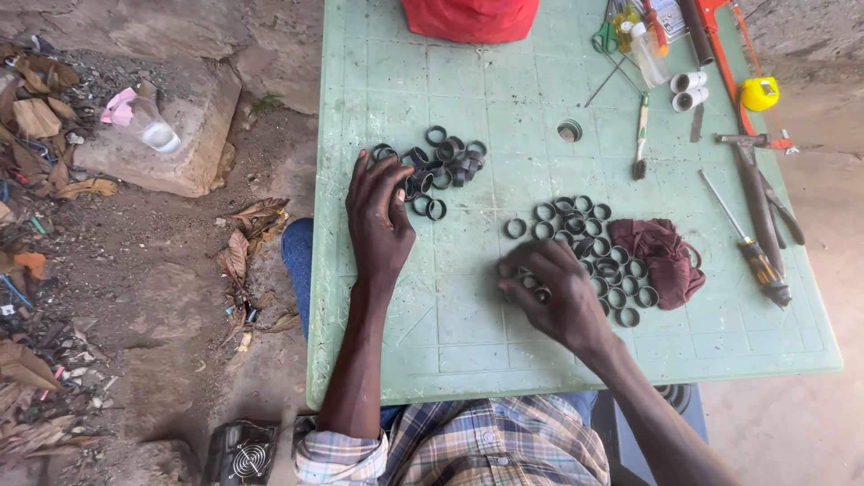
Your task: The recorder sorts small black rings from a red bag and then sands them individually using sandpaper on a table.
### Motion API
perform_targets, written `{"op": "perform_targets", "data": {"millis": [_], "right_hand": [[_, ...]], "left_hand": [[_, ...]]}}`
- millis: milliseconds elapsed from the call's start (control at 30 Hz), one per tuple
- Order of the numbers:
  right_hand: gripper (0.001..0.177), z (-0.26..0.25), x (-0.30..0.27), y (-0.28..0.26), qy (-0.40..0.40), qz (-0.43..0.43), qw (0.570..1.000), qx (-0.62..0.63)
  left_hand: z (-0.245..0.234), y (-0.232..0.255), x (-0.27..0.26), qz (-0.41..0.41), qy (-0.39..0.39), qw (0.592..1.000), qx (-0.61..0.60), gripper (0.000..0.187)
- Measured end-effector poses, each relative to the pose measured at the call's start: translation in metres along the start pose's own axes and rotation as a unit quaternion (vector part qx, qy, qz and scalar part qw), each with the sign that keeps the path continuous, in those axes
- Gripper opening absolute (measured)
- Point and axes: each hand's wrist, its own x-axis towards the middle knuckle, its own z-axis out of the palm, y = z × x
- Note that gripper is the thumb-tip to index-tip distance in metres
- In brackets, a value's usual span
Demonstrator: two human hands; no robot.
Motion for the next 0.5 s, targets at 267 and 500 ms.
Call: {"op": "perform_targets", "data": {"millis": [267,500], "right_hand": [[0.031,0.064,0.095,0.001,0.047,-0.025,0.997,0.060],[0.014,0.056,0.032,-0.027,-0.048,-0.058,0.996,0.040]], "left_hand": [[-0.010,-0.004,0.003,-0.040,0.041,0.994,-0.097,0.029],[0.003,-0.025,-0.004,-0.105,0.081,0.984,-0.116,0.032]]}}
